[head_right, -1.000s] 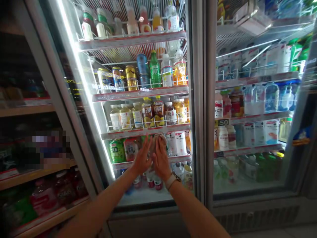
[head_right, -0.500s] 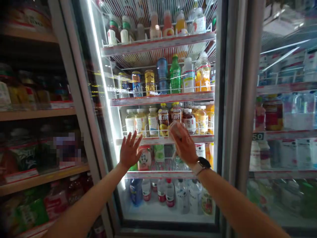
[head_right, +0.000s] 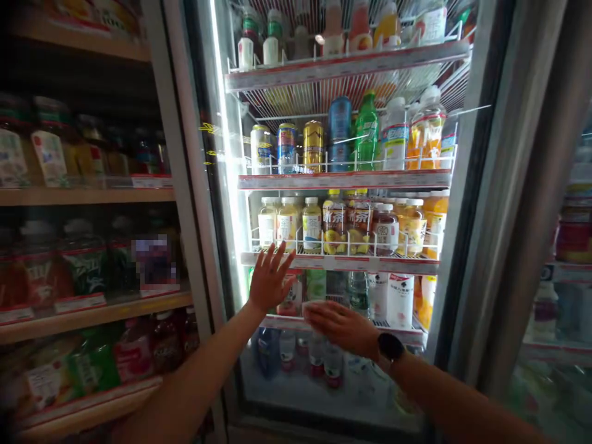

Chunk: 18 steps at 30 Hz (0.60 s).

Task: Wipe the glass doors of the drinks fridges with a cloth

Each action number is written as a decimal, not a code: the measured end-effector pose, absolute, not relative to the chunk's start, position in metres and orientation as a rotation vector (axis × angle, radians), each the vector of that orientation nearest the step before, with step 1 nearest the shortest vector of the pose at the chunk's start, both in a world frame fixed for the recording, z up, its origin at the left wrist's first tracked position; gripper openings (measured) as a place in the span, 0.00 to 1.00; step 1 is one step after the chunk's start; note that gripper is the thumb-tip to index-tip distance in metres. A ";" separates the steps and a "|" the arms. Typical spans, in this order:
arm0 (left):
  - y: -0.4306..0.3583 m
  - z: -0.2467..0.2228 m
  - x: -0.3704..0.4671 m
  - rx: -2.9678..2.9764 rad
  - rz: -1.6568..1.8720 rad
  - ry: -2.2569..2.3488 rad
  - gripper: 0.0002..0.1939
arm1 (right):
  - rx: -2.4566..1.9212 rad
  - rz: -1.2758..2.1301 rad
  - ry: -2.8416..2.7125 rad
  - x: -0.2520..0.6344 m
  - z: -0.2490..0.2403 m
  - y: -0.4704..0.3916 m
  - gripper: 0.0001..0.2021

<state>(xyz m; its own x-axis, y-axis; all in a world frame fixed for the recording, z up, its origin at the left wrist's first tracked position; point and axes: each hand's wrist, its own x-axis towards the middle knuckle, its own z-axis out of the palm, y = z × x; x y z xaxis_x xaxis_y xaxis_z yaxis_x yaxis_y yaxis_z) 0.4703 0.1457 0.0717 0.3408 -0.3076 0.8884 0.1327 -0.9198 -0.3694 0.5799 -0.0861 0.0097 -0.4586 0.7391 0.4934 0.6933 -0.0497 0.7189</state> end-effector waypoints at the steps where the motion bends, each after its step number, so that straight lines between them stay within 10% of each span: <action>1: 0.146 0.071 0.470 -2.236 -1.602 0.160 0.35 | 1.644 1.543 2.106 0.581 0.024 -0.085 0.25; 9: 0.144 0.070 0.469 -2.244 -1.623 0.210 0.34 | 2.083 2.009 1.839 0.581 0.166 -0.051 0.29; 18: 0.214 0.103 0.436 -2.278 -1.774 0.057 0.36 | 1.625 1.651 2.121 0.568 0.070 -0.062 0.32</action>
